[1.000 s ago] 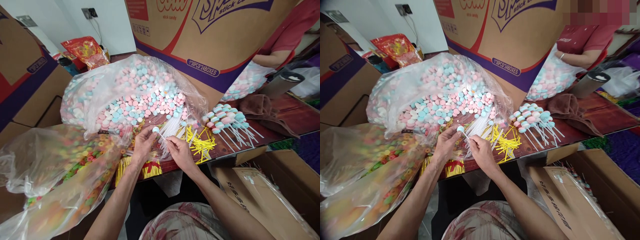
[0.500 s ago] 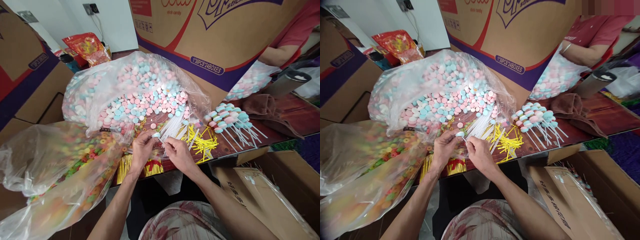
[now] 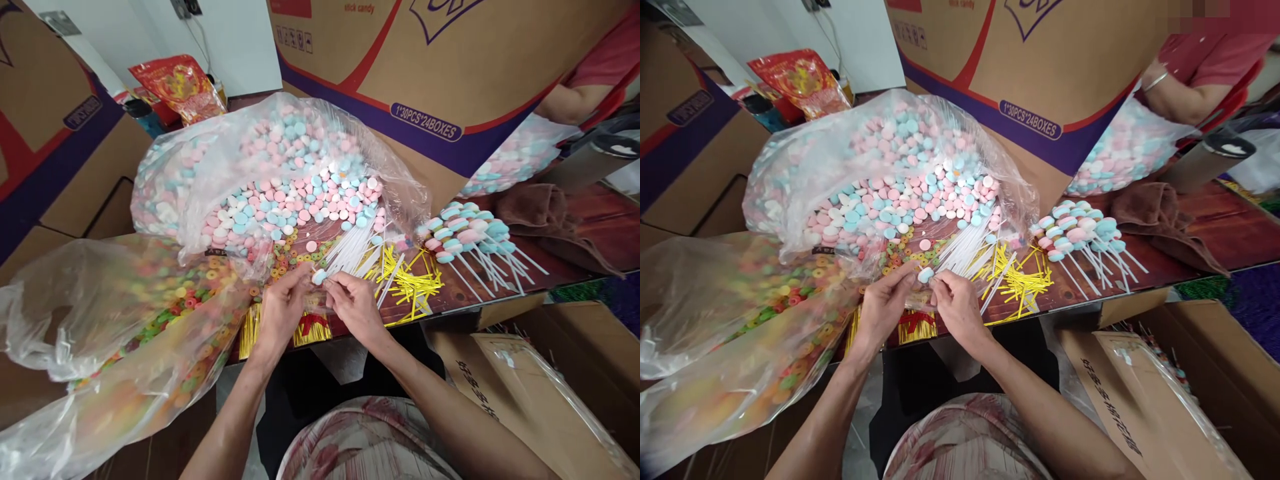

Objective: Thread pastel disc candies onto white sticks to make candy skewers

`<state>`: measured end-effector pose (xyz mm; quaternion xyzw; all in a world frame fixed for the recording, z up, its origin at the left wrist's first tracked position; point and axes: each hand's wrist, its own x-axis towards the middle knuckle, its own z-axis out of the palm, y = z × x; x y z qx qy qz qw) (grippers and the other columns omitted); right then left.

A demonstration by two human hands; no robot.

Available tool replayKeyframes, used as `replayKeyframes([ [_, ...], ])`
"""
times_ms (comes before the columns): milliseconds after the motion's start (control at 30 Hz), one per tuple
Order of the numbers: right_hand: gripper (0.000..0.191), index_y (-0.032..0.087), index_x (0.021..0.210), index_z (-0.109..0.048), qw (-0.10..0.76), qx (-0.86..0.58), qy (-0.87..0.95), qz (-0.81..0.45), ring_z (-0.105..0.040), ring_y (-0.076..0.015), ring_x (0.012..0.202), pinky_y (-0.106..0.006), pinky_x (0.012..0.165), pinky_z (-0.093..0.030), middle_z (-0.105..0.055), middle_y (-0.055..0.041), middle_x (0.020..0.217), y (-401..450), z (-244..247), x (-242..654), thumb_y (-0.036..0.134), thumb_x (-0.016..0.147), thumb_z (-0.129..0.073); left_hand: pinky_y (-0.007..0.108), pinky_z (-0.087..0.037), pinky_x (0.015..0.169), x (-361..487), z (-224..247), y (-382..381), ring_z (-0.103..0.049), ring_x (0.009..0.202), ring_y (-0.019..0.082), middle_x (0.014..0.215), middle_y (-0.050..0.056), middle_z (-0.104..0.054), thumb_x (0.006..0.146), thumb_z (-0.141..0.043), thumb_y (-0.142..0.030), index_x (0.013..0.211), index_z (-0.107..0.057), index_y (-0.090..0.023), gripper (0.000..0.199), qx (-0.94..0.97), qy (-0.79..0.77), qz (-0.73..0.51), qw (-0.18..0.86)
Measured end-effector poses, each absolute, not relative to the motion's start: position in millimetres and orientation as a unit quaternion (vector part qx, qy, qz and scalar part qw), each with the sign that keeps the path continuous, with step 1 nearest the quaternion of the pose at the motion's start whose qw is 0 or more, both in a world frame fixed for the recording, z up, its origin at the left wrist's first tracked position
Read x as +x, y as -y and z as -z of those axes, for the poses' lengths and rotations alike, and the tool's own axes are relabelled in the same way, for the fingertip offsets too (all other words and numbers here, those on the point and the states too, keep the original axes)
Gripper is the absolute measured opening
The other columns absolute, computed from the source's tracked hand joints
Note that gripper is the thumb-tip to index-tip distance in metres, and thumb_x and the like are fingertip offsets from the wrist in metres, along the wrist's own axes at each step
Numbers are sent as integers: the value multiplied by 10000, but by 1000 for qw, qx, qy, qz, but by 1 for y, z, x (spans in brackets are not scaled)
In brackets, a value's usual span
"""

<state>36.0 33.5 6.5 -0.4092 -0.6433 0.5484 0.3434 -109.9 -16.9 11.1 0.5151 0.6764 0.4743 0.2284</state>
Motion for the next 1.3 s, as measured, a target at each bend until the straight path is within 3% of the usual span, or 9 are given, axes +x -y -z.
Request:
replayKeyframes([
  [167,319,210,622,-522,356,-427,635,-536,-461,-123,509,-236,523,-368,-519,24,532,-36,0,44,334,916,-521,303,-515,824,-128,-12,-15,-646,884,199,953,57,-716,892,-536,-161,1037,-773,-224,285,591,-709,-371,107],
  [367,232,202,729,-573,361,-429,626,-543,-445,-119,504,-237,507,-361,-519,31,572,-35,7,50,338,910,-524,301,-488,773,-139,-6,-22,-619,860,212,886,70,-650,829,-533,-55,907,-774,-209,297,675,-695,-235,79],
  [600,250,199,712,-564,369,-418,612,-561,-430,-112,497,-236,495,-350,-507,31,566,-36,10,50,345,913,-536,289,-493,778,-139,-9,-14,-614,859,194,907,57,-641,897,-554,-131,1006,-741,-193,225,651,-698,-289,70],
  [900,246,197,716,-571,366,-409,609,-573,-414,-106,484,-232,472,-326,-509,28,570,-34,9,52,340,915,-548,318,-505,845,-123,-7,-1,-596,921,216,935,80,-603,927,-505,-100,1047,-738,-210,284,697,-698,-161,37],
  [1067,202,172,909,-673,363,-394,608,-586,-443,-113,496,-234,481,-348,-541,25,590,-31,5,54,331,915,-548,339,-504,861,-128,-7,-1,-602,929,208,960,79,-617,913,-522,-133,985,-729,-189,226,654,-684,-293,134],
  [1167,252,154,971,-711,355,-380,620,-588,-451,-117,514,-236,498,-360,-525,28,574,-30,2,56,329,926,-535,292,-512,780,-130,-13,1,-613,847,167,949,54,-652,883,-642,-286,943,-719,-186,140,526,-657,-457,288],
  [1300,279,150,977,-739,356,-373,645,-564,-449,-119,528,-241,520,-370,-497,30,575,-28,0,55,330,946,-529,221,-499,662,-129,-23,5,-586,670,98,776,-4,-670,705,-848,-402,927,-731,-186,332,315,-565,-581,494],
])
